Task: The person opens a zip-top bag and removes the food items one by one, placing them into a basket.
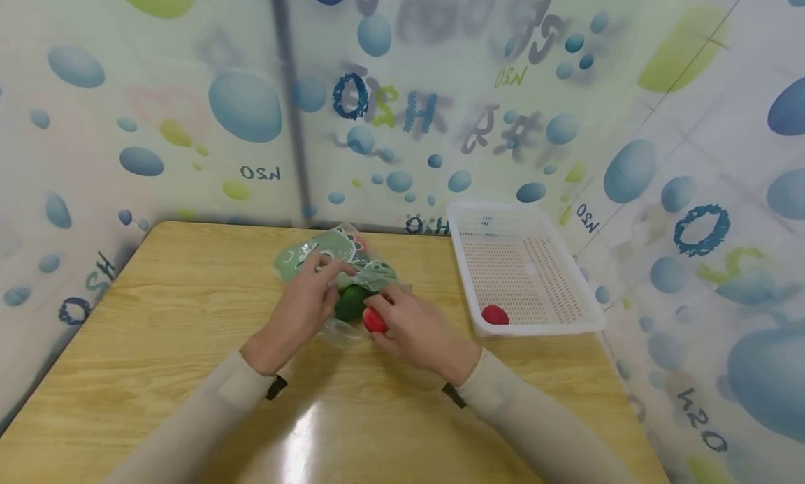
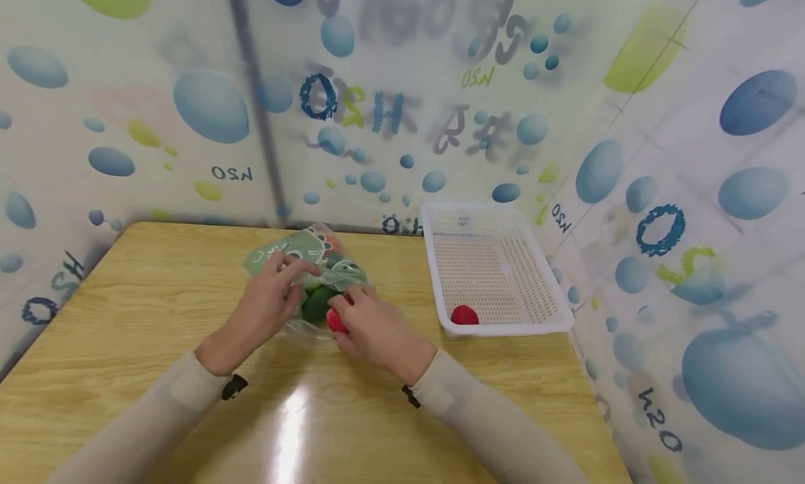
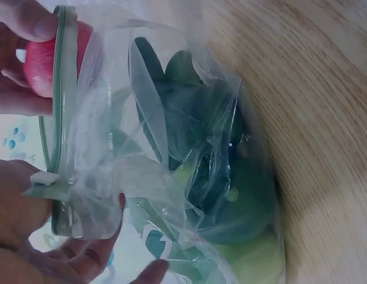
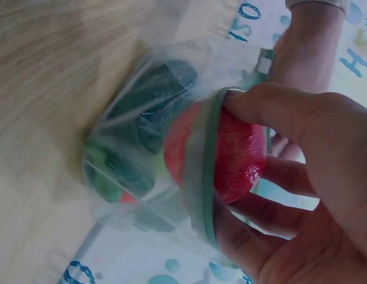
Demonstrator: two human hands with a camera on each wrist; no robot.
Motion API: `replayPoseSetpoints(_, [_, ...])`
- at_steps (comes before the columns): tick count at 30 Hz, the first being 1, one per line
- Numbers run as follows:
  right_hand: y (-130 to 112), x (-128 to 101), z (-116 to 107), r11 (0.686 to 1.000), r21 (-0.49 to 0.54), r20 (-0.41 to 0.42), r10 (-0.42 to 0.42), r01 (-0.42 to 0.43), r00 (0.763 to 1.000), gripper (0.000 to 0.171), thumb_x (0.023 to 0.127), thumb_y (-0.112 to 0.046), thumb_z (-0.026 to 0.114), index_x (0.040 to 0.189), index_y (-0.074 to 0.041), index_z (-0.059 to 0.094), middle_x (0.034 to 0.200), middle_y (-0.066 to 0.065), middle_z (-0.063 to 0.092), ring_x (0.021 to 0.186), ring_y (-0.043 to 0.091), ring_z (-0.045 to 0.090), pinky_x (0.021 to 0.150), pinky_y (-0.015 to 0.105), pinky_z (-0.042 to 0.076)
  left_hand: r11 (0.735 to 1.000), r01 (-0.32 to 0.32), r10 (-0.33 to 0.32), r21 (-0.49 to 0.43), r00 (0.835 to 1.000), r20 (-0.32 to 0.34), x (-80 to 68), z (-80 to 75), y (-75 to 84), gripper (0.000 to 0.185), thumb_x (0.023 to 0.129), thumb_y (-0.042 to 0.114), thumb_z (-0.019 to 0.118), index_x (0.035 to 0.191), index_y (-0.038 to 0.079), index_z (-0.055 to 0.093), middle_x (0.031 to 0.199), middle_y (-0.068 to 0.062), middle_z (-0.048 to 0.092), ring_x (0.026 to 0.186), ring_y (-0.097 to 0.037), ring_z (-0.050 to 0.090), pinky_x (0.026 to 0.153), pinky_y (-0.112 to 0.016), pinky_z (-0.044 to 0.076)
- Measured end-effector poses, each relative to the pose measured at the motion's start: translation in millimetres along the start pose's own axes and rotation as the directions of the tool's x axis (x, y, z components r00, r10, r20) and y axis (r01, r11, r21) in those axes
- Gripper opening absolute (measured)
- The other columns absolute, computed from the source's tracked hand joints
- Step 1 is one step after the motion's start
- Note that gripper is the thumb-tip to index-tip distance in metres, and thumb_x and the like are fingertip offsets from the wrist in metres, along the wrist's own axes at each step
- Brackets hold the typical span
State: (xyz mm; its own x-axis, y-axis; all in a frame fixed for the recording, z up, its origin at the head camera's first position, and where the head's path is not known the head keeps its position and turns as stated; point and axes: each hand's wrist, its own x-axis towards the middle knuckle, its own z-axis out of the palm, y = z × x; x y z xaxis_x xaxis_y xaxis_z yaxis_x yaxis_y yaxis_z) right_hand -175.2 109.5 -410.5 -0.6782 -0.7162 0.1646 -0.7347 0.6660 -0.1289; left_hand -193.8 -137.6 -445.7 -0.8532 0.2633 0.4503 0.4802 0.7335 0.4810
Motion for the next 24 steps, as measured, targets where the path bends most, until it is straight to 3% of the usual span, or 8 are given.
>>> replayPoseSetpoints(6, [4.2,0.1,-14.6,0.997,0.031,-0.083,-0.069,0.072,0.994,0.054,0.1,-0.029,0.096,0.144,-0.007,0.074,0.135,0.011,0.076,0.115,0.024,0.074,0.098,0.033,0.071,0.999,-0.037,0.036,-0.018,0.999,-0.033,1.1,0.5,-5.7,0.029,0.097,-0.022,0.067,0.105,0.006,0.066,0.104,-0.014,0.066,0.091,-0.031,0.067,0.077,-0.045,0.06])
replayPoseSetpoints(9, [8.0,-0.6,-23.5,0.996,0.042,-0.111,-0.079,0.085,0.991,0.055,0.098,-0.027,0.098,0.143,-0.007,0.074,0.135,0.012,0.076,0.116,0.024,0.074,0.098,0.033,0.07,0.999,-0.03,0.03,-0.03,0.999,-0.014,2.9,0.6,-7.1,0.029,0.1,-0.021,0.066,0.1,0.007,0.071,0.104,-0.013,0.069,0.094,-0.03,0.07,0.079,-0.044,0.061])
replayPoseSetpoints(17, [23.2,-2.9,-47.4,0.994,0.082,-0.143,-0.062,0.074,0.988,0.052,0.099,-0.025,0.096,0.143,-0.009,0.073,0.137,0.011,0.075,0.113,0.021,0.077,0.097,0.033,0.072,0.999,0.015,-0.013,-0.037,0.999,0.034,2.0,0.2,-9.7,0.029,0.107,-0.014,0.063,0.12,0.004,0.082,0.121,-0.018,0.08,0.11,-0.035,0.076,0.091,-0.051,0.066])
replayPoseSetpoints(24, [50.5,-2.7,-64.1,0.992,0.127,-0.174,0.036,-0.014,0.984,0.053,0.099,-0.021,0.095,0.144,-0.006,0.071,0.136,0.014,0.077,0.112,0.026,0.079,0.096,0.038,0.073,0.999,0.046,-0.045,-0.005,0.996,0.074,-0.6,0.7,-10.8,0.029,0.105,-0.002,0.079,0.133,0.002,0.079,0.145,-0.029,0.072,0.138,-0.051,0.069,0.113,-0.067,0.061])
